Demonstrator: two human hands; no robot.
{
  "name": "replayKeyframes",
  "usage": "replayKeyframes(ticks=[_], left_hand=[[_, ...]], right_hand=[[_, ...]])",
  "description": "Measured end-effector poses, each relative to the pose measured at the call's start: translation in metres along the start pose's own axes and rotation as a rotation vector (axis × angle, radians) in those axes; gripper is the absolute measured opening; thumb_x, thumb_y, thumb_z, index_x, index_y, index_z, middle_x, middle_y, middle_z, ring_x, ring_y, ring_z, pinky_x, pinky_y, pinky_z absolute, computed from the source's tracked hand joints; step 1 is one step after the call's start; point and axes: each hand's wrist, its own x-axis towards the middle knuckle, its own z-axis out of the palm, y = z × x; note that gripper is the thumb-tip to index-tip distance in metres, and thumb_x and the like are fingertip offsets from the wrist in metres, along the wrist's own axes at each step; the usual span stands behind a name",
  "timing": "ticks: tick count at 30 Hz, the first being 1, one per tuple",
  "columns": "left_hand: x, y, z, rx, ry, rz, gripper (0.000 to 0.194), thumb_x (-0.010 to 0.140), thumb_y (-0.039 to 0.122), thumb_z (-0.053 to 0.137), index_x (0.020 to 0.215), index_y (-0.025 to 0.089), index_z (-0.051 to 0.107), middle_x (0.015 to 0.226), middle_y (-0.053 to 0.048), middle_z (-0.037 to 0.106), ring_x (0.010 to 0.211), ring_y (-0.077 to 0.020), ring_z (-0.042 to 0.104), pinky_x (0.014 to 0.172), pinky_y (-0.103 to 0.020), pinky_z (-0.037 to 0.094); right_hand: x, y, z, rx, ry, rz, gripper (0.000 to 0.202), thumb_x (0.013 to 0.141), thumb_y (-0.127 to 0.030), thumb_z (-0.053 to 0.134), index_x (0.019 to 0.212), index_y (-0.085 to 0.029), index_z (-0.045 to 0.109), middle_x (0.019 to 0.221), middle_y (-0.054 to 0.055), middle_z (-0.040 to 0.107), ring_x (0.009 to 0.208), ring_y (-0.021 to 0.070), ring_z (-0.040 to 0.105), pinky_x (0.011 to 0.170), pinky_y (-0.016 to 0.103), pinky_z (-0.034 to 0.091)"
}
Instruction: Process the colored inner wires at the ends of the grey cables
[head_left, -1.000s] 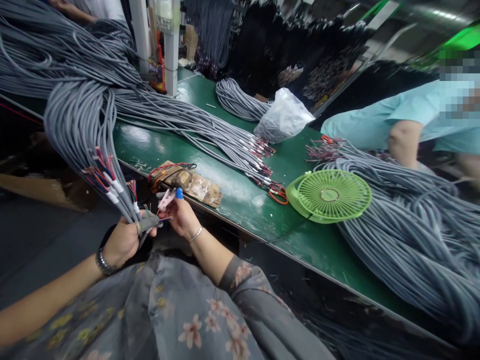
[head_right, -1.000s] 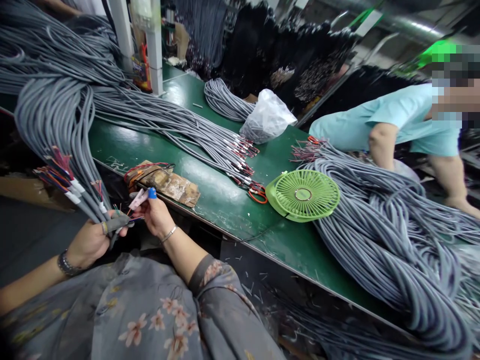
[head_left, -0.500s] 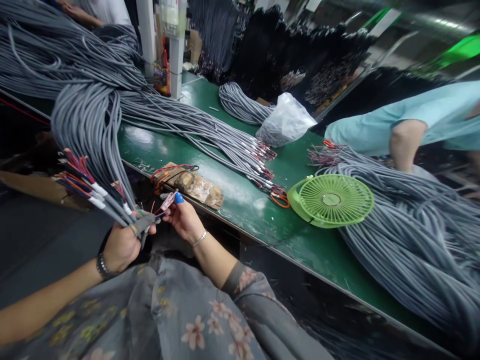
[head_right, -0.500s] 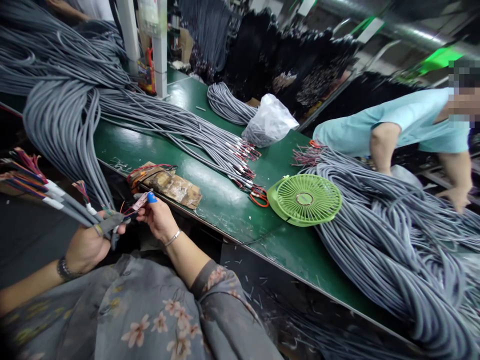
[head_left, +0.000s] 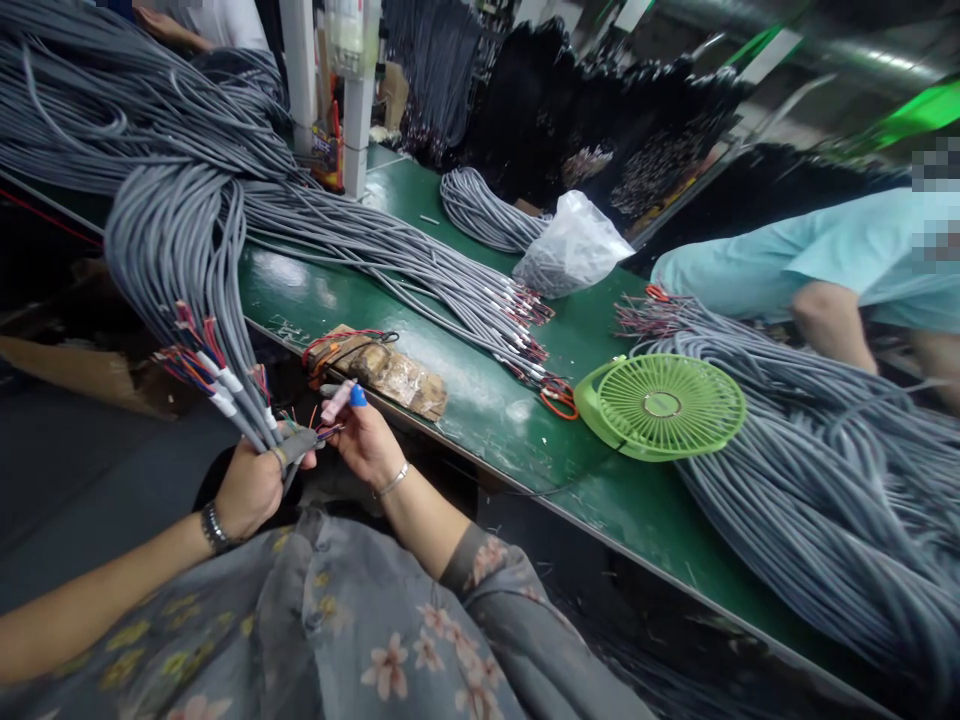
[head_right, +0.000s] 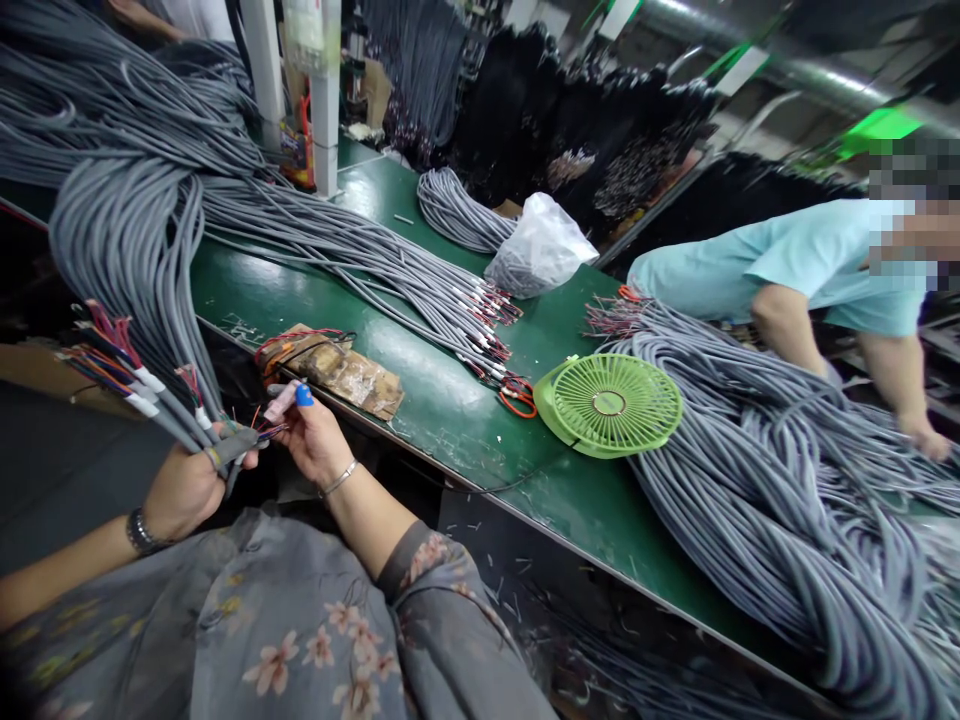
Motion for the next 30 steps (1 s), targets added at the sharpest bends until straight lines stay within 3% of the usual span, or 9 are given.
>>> replayKeyframes(ticks=[4, 6, 12, 16, 18, 21, 24, 27, 30], left_hand=[[-0.004, -0.006, -0.009, 0.044, -0.043, 0.026, 0.027, 0.059, 0.043, 0.094, 0.051, 0.026, 0.074, 0.053, -0.002, 0.07, 0.057, -0.0194, 0.065, 0.067, -0.033, 0.056], [-0.006, -0.009, -0.014, 0.084, -0.068, 0.035, 0.027, 0.06, 0.044, 0.093, 0.051, 0.026, 0.074, 0.054, -0.003, 0.072, 0.058, -0.0201, 0.065, 0.067, -0.033, 0.056], [-0.004, -0.01, -0.024, 0.323, -0.199, 0.074, 0.037, 0.068, 0.057, 0.09, 0.056, 0.025, 0.077, 0.059, -0.005, 0.076, 0.061, -0.0217, 0.066, 0.063, -0.033, 0.055], [0.002, -0.005, -0.023, 0.445, -0.413, 0.013, 0.045, 0.064, 0.064, 0.095, 0.055, 0.025, 0.074, 0.059, -0.003, 0.076, 0.061, -0.023, 0.067, 0.067, -0.035, 0.06], [0.003, -0.004, -0.023, 0.466, -0.452, -0.012, 0.047, 0.061, 0.065, 0.096, 0.052, 0.025, 0.073, 0.057, -0.003, 0.076, 0.059, -0.023, 0.066, 0.065, -0.035, 0.06], [0.003, -0.003, -0.023, 0.438, -0.403, -0.021, 0.045, 0.064, 0.065, 0.094, 0.054, 0.025, 0.076, 0.058, -0.005, 0.077, 0.06, -0.0236, 0.067, 0.064, -0.035, 0.058], [0.0, -0.003, -0.022, 0.304, -0.251, -0.032, 0.039, 0.063, 0.059, 0.096, 0.057, 0.025, 0.077, 0.059, -0.005, 0.077, 0.06, -0.0227, 0.068, 0.065, -0.034, 0.057], [-0.002, -0.006, -0.019, 0.194, -0.129, -0.043, 0.034, 0.057, 0.053, 0.098, 0.058, 0.025, 0.078, 0.058, -0.004, 0.076, 0.059, -0.0208, 0.067, 0.063, -0.032, 0.054], [0.0, -0.01, -0.018, 0.165, -0.11, -0.035, 0.037, 0.055, 0.054, 0.1, 0.057, 0.025, 0.078, 0.06, -0.005, 0.078, 0.06, -0.0213, 0.068, 0.064, -0.032, 0.054]], right_hand=[[-0.005, -0.007, -0.013, -0.18, -0.116, 0.17, 0.061, 0.101, -0.079, 0.074, 0.087, -0.02, 0.074, 0.081, 0.004, 0.073, 0.067, 0.0157, 0.063, 0.066, 0.028, 0.06], [-0.008, -0.012, -0.02, -0.288, -0.185, 0.211, 0.062, 0.096, -0.079, 0.08, 0.085, -0.019, 0.073, 0.078, 0.002, 0.071, 0.065, 0.014, 0.061, 0.064, 0.027, 0.059], [-0.015, -0.018, -0.018, -0.498, -0.269, 0.089, 0.058, 0.064, -0.059, 0.111, 0.076, -0.019, 0.072, 0.071, -0.005, 0.07, 0.062, 0.0094, 0.059, 0.064, 0.023, 0.054], [-0.021, -0.01, -0.01, -0.533, -0.338, 0.084, 0.061, 0.063, -0.063, 0.11, 0.077, -0.02, 0.069, 0.07, -0.005, 0.069, 0.064, 0.0136, 0.065, 0.067, 0.027, 0.056], [-0.024, -0.007, -0.009, -0.555, -0.346, 0.043, 0.06, 0.066, -0.065, 0.107, 0.078, -0.021, 0.069, 0.071, -0.005, 0.068, 0.066, 0.0146, 0.065, 0.068, 0.029, 0.057], [-0.026, -0.005, -0.014, -0.577, -0.244, -0.126, 0.054, 0.077, -0.066, 0.101, 0.081, -0.021, 0.072, 0.075, -0.003, 0.068, 0.074, 0.0154, 0.064, 0.074, 0.029, 0.056], [-0.03, -0.003, -0.022, -0.544, -0.073, -0.205, 0.053, 0.084, -0.071, 0.091, 0.084, -0.022, 0.072, 0.077, -0.001, 0.069, 0.073, 0.0161, 0.065, 0.072, 0.029, 0.056], [-0.036, 0.005, -0.026, -0.521, -0.003, -0.138, 0.058, 0.078, -0.076, 0.093, 0.082, -0.024, 0.067, 0.07, -0.004, 0.066, 0.062, 0.0137, 0.059, 0.061, 0.028, 0.053], [-0.041, 0.014, -0.021, -0.515, -0.035, -0.127, 0.063, 0.067, -0.074, 0.1, 0.079, -0.024, 0.062, 0.065, -0.007, 0.062, 0.057, 0.0114, 0.053, 0.056, 0.026, 0.049]])
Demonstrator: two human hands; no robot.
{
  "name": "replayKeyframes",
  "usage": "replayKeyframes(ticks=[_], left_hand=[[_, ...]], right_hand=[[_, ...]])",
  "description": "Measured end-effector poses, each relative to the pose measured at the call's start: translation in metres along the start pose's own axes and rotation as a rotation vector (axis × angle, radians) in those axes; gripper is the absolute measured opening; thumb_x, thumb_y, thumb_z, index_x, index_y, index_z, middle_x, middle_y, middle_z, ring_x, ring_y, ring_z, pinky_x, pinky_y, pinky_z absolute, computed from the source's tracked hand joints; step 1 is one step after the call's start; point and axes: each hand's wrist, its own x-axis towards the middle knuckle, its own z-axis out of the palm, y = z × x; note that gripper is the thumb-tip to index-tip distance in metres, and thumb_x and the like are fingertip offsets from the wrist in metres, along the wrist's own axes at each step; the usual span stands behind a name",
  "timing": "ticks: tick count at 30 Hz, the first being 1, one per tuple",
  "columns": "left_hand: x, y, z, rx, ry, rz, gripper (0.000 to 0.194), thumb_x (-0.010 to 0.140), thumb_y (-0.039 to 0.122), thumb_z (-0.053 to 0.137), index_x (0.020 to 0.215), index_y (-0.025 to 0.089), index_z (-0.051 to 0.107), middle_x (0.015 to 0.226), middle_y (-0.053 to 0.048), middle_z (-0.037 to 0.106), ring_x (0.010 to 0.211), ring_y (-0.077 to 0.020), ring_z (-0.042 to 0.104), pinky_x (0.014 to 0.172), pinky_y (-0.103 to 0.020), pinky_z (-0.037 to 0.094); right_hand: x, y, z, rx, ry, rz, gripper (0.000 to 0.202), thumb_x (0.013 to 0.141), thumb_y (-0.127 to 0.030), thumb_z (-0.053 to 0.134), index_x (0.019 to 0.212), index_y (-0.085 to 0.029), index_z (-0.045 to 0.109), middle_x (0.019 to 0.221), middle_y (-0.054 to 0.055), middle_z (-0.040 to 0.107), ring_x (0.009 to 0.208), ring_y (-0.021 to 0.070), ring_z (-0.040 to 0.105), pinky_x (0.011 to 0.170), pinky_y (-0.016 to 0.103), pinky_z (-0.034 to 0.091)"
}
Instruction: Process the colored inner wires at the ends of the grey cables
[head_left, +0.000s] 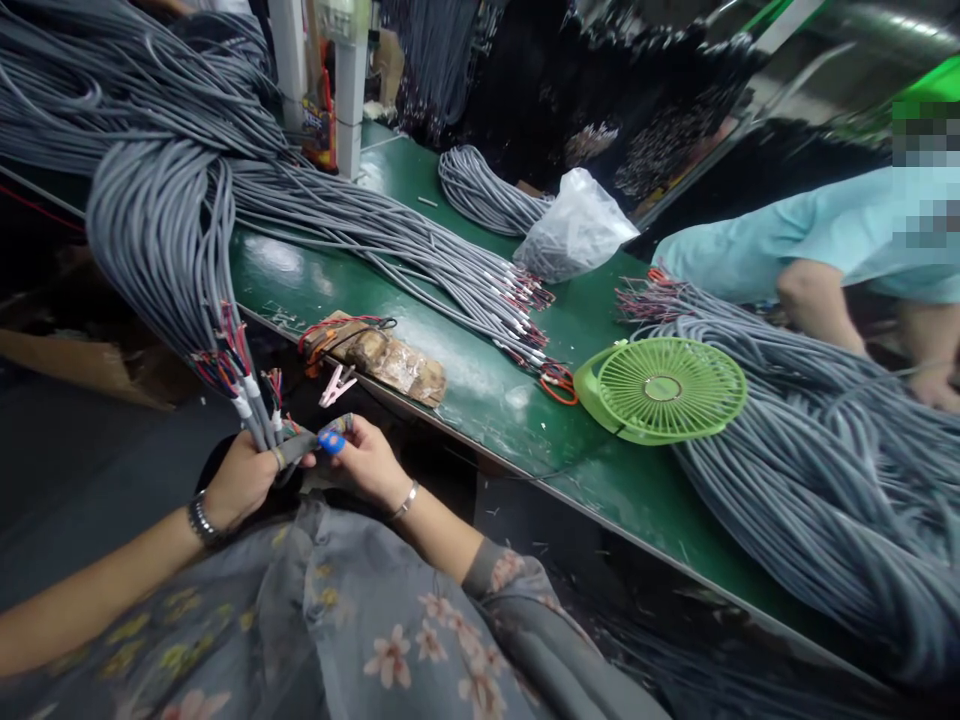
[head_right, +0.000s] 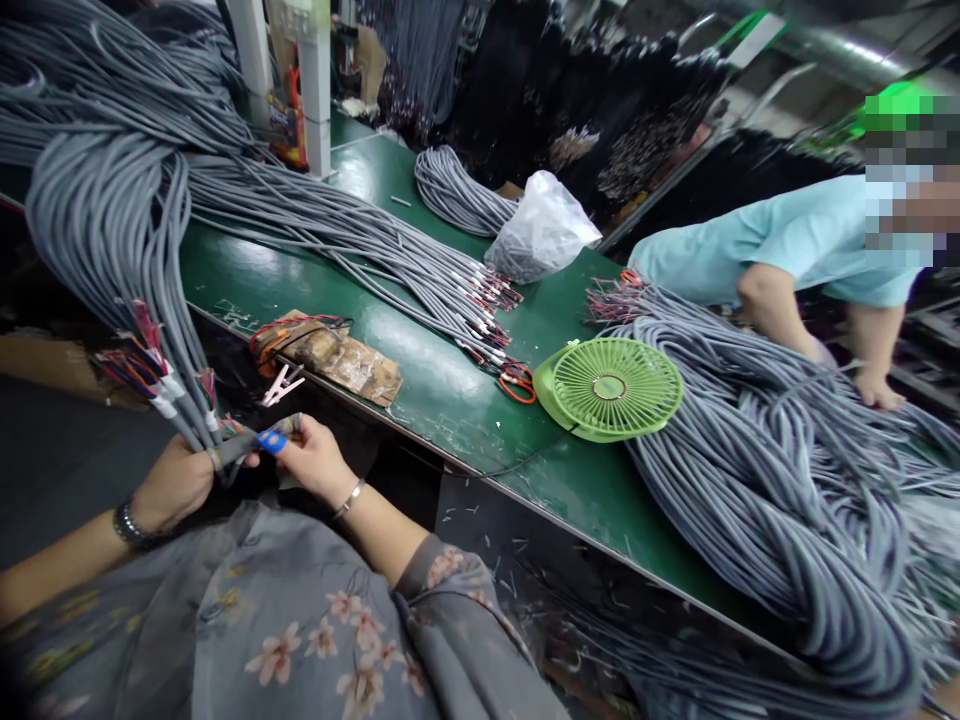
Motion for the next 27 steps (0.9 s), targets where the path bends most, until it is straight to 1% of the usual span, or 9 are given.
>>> replayKeyframes(ticks=[3, 7, 9, 12, 14, 16, 21, 24, 27], left_hand=[[0.004, 0.0, -0.006, 0.018, -0.073, 0.001, 0.039, 0.057, 0.056, 0.102, 0.059, 0.025, 0.079, 0.061, -0.006, 0.079, 0.061, -0.0227, 0.069, 0.065, -0.033, 0.056], [0.006, 0.004, -0.021, 0.14, -0.321, -0.016, 0.038, 0.06, 0.057, 0.102, 0.06, 0.025, 0.082, 0.06, -0.008, 0.079, 0.058, -0.0231, 0.067, 0.059, -0.033, 0.053], [0.005, 0.003, -0.025, 0.178, -0.356, -0.001, 0.038, 0.062, 0.058, 0.101, 0.059, 0.025, 0.083, 0.06, -0.009, 0.08, 0.058, -0.023, 0.067, 0.059, -0.033, 0.054], [0.002, -0.004, -0.024, 0.121, -0.237, 0.043, 0.037, 0.063, 0.059, 0.1, 0.058, 0.026, 0.083, 0.059, -0.008, 0.078, 0.058, -0.023, 0.068, 0.062, -0.034, 0.056], [0.0, -0.009, -0.02, 0.046, -0.138, 0.054, 0.037, 0.062, 0.059, 0.099, 0.058, 0.026, 0.081, 0.058, -0.007, 0.078, 0.058, -0.0231, 0.068, 0.061, -0.034, 0.056], [-0.001, -0.012, -0.015, 0.01, -0.07, 0.054, 0.037, 0.062, 0.058, 0.098, 0.057, 0.026, 0.08, 0.059, -0.008, 0.079, 0.059, -0.0234, 0.069, 0.061, -0.034, 0.056], [-0.002, -0.01, -0.007, -0.057, 0.046, 0.054, 0.032, 0.06, 0.053, 0.097, 0.058, 0.027, 0.078, 0.061, -0.005, 0.079, 0.061, -0.0241, 0.072, 0.065, -0.036, 0.058], [-0.002, -0.006, -0.005, -0.088, 0.064, 0.031, 0.032, 0.058, 0.053, 0.096, 0.058, 0.027, 0.078, 0.061, -0.005, 0.08, 0.06, -0.0235, 0.073, 0.064, -0.035, 0.058], [-0.002, -0.002, -0.005, -0.014, -0.013, 0.002, 0.034, 0.055, 0.054, 0.096, 0.056, 0.026, 0.077, 0.06, -0.005, 0.08, 0.059, -0.0238, 0.072, 0.063, -0.034, 0.057]], right_hand=[[-0.001, -0.002, 0.008, 0.036, -0.011, -0.048, 0.066, 0.062, -0.073, 0.102, 0.078, -0.024, 0.062, 0.065, -0.007, 0.061, 0.057, 0.0105, 0.051, 0.056, 0.025, 0.046], [0.005, -0.008, 0.013, 0.019, -0.131, -0.031, 0.064, 0.063, -0.07, 0.104, 0.078, -0.023, 0.064, 0.067, -0.006, 0.063, 0.06, 0.0108, 0.052, 0.058, 0.026, 0.045], [0.009, -0.009, 0.015, -0.007, -0.173, -0.02, 0.063, 0.063, -0.067, 0.105, 0.077, -0.022, 0.064, 0.068, -0.006, 0.064, 0.06, 0.0107, 0.052, 0.059, 0.026, 0.045], [0.015, -0.007, 0.016, -0.01, -0.164, -0.023, 0.06, 0.067, -0.066, 0.103, 0.078, -0.023, 0.063, 0.067, -0.005, 0.063, 0.059, 0.011, 0.052, 0.059, 0.026, 0.045], [0.015, -0.006, 0.017, 0.0, -0.132, -0.031, 0.057, 0.071, -0.065, 0.101, 0.077, -0.024, 0.062, 0.065, -0.006, 0.059, 0.058, 0.012, 0.052, 0.059, 0.027, 0.046], [0.013, -0.005, 0.017, 0.004, -0.1, -0.032, 0.054, 0.073, -0.063, 0.1, 0.077, -0.025, 0.062, 0.062, -0.007, 0.056, 0.057, 0.0129, 0.053, 0.059, 0.028, 0.046], [0.008, -0.008, 0.017, 0.051, -0.048, -0.031, 0.057, 0.066, -0.066, 0.101, 0.075, -0.025, 0.062, 0.058, -0.008, 0.056, 0.054, 0.0121, 0.05, 0.056, 0.028, 0.046], [0.009, -0.009, 0.019, 0.087, -0.019, -0.033, 0.059, 0.063, -0.067, 0.101, 0.072, -0.026, 0.06, 0.056, -0.009, 0.054, 0.052, 0.0112, 0.048, 0.055, 0.027, 0.045], [0.012, -0.011, 0.022, 0.104, -0.015, -0.032, 0.061, 0.06, -0.067, 0.103, 0.073, -0.025, 0.061, 0.058, -0.009, 0.056, 0.053, 0.0109, 0.049, 0.056, 0.027, 0.044]])
